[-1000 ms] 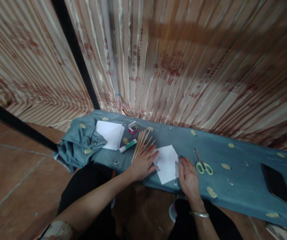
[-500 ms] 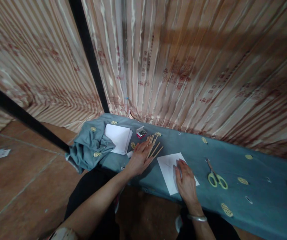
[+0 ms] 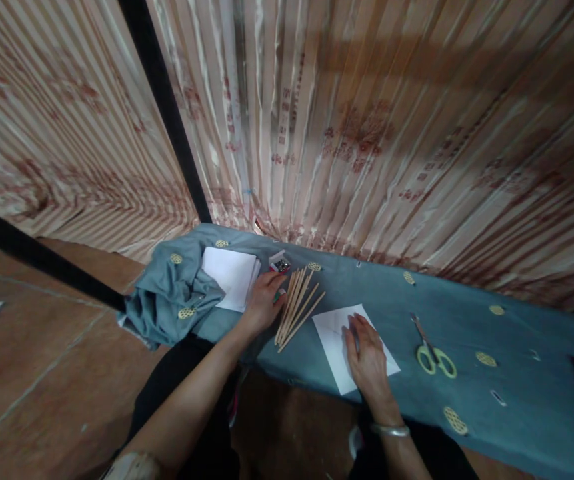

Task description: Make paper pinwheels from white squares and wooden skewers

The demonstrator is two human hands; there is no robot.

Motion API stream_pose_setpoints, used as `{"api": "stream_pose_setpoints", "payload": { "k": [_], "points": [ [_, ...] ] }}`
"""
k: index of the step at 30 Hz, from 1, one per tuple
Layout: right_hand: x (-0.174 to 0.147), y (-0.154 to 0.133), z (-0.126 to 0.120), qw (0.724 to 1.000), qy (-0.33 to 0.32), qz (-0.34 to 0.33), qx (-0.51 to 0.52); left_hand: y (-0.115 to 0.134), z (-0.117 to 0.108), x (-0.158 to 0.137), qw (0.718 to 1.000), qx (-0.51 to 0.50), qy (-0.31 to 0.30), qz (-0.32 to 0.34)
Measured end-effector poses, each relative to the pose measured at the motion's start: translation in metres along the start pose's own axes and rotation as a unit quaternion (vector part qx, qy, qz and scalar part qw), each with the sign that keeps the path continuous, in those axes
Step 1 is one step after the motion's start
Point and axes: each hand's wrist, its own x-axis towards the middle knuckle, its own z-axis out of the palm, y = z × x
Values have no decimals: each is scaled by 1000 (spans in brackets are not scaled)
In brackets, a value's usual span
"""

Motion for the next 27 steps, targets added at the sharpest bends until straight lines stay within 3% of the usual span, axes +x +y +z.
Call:
{"api": "stream_pose_setpoints", "payload": {
  "k": [5, 10, 14, 17, 19, 21, 23, 25, 27],
  "points": [
    [4, 1, -3, 1000, -5, -1, -3, -10, -10, 6, 999, 26, -36, -18],
    [8, 2, -6, 1000, -6, -8, -2, -4, -21, -6, 990, 88, -110, -21],
    [9, 0, -8, 1000, -8, -7, 2, -2, -22, -7, 986, 96, -128, -36],
    [11, -3, -10, 1000, 1, -4, 14, -4, -18, -2, 994, -2, -93, -65],
    [12, -5, -11, 999, 12, 7, 32, -1, -13, 1, 980, -154, -70, -105],
    [14, -10, -11, 998, 17, 24, 63, 6, -8, 3, 925, -340, -67, -158],
    [15, -17, -11, 993, 9, 49, 110, 18, -4, 4, 839, -493, -76, -215],
    [17, -28, -12, 981, -8, 86, 172, 32, -2, 3, 761, -584, -93, -266],
    [19, -41, -13, 960, -27, 137, 243, 45, 0, 0, 704, -634, -116, -298]
  ]
}}
